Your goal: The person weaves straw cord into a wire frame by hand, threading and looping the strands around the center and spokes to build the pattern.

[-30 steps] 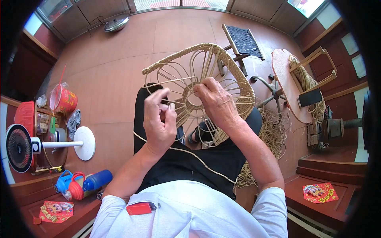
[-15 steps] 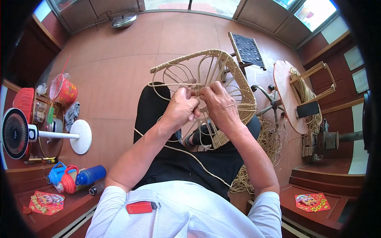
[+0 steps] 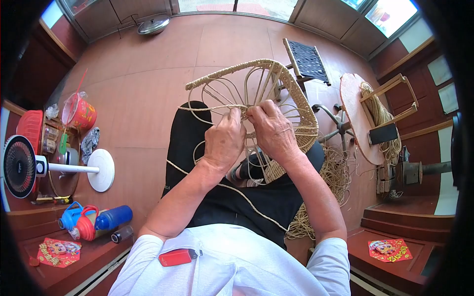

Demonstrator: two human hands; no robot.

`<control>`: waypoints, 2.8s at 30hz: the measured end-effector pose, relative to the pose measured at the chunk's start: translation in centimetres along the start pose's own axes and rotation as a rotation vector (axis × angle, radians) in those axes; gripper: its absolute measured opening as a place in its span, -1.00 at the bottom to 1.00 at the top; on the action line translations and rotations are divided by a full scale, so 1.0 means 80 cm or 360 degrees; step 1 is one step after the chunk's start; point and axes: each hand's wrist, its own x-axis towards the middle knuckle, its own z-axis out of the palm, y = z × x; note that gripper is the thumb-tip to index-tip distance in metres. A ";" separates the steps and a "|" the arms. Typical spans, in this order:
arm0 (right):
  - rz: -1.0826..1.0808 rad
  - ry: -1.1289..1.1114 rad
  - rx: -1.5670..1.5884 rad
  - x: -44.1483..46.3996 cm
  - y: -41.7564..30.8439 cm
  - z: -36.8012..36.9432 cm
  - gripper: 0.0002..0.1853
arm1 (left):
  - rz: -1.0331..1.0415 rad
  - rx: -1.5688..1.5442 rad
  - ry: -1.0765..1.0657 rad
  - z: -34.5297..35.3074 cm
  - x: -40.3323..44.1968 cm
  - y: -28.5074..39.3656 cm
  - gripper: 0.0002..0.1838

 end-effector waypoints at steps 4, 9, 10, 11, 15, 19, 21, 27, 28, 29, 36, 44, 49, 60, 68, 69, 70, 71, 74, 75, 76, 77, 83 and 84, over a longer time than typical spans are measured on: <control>-0.0002 0.0043 0.0003 -0.001 0.000 0.002 -0.75 | 0.0181 0.0015 0.0165 -0.003 -0.009 0.002 -0.89; -0.0042 0.0120 0.0064 -0.002 0.004 0.006 -0.77 | 0.0361 -0.0502 0.0185 -0.013 -0.019 0.000 -0.93; -0.0052 0.0133 0.0091 -0.002 0.005 0.007 -0.77 | 0.0362 -0.0500 0.0179 -0.018 -0.026 0.002 -0.93; -0.0066 0.0145 0.0120 -0.002 0.005 0.008 -0.78 | 0.0085 -0.0664 -0.0070 -0.028 -0.034 0.003 -0.90; -0.0118 0.0204 0.0135 -0.004 0.010 0.011 -0.79 | -0.0279 -0.0908 -0.0379 -0.050 -0.052 -0.013 -0.81; -0.0183 0.0299 0.0214 -0.001 0.006 0.007 -0.82 | -0.0339 -0.1038 -0.0468 -0.078 -0.058 -0.014 -0.77; -0.0180 0.0326 0.0174 -0.001 0.006 0.009 -0.80 | -0.0407 -0.1097 -0.0492 -0.096 -0.064 -0.007 -0.77; -0.0179 0.0455 0.0090 0.000 0.015 0.025 -0.77 | -0.0487 -0.0787 -0.0509 -0.169 -0.121 -0.041 -0.71; -0.0218 0.0480 0.0048 0.002 0.015 0.026 -0.78 | -0.0512 -0.0514 -0.0486 -0.184 -0.137 -0.064 -0.69; -0.0250 0.0507 0.0004 0.003 0.015 0.026 -0.79 | -0.0522 -0.0240 -0.0463 -0.202 -0.153 -0.091 -0.67; -0.0247 0.0502 0.0002 0.004 0.011 0.034 -0.84 | -0.0964 0.0921 -0.0746 -0.361 -0.355 -0.382 -0.69; -0.0218 0.0478 0.0054 0.004 0.008 0.033 -0.83 | -0.0963 0.1004 -0.0305 -0.430 -0.341 -0.418 -0.80; -0.0201 0.0489 0.0072 0.004 0.010 0.032 -0.85 | -0.2100 -0.0339 -0.0309 -0.449 -0.291 -0.455 -0.75; -0.0187 0.0477 0.0115 0.008 0.013 0.035 -0.85 | 0.0331 0.0220 -0.0099 -0.128 -0.062 -0.063 -0.69; -0.0147 0.0477 0.0109 0.008 0.013 0.035 -0.84 | 0.0635 0.0415 0.0015 -0.055 -0.031 -0.065 -0.94; -0.0150 0.0475 0.0128 0.007 0.013 0.034 -0.85 | 0.0639 0.0418 0.0005 -0.058 -0.032 -0.065 -0.94; -0.0153 0.0474 0.0149 0.006 0.013 0.033 -0.86 | 0.0580 0.0409 -0.0020 -0.065 -0.036 -0.066 -0.96; -0.0139 0.0479 0.0155 0.006 0.015 0.032 -0.86 | 0.0525 0.0400 -0.0048 -0.073 -0.038 -0.069 -0.98; -0.0151 0.0498 0.0143 0.006 0.012 0.034 -0.87 | 0.0384 0.0397 -0.0017 -0.121 -0.057 -0.106 -0.94; -0.0138 0.0450 0.0138 0.007 0.013 0.033 -0.87 | 0.0237 0.0468 -0.0082 -0.145 -0.072 -0.131 -0.90; -0.0121 0.0409 0.0134 0.007 0.014 0.033 -0.87 | 0.0097 0.0543 -0.0145 -0.173 -0.092 -0.166 -0.86; -0.0094 0.0436 0.0144 0.008 0.014 0.033 -0.87 | -0.0057 0.0690 -0.0158 -0.200 -0.117 -0.220 -0.80; -0.0187 0.0470 0.0153 0.006 0.018 0.037 -0.88 | -0.0878 0.1508 -0.0438 -0.380 -0.202 -0.403 -0.76; -0.0185 0.0473 0.0165 0.008 0.019 0.037 -0.86 | -0.0817 0.1537 -0.0510 -0.390 -0.191 -0.407 -0.76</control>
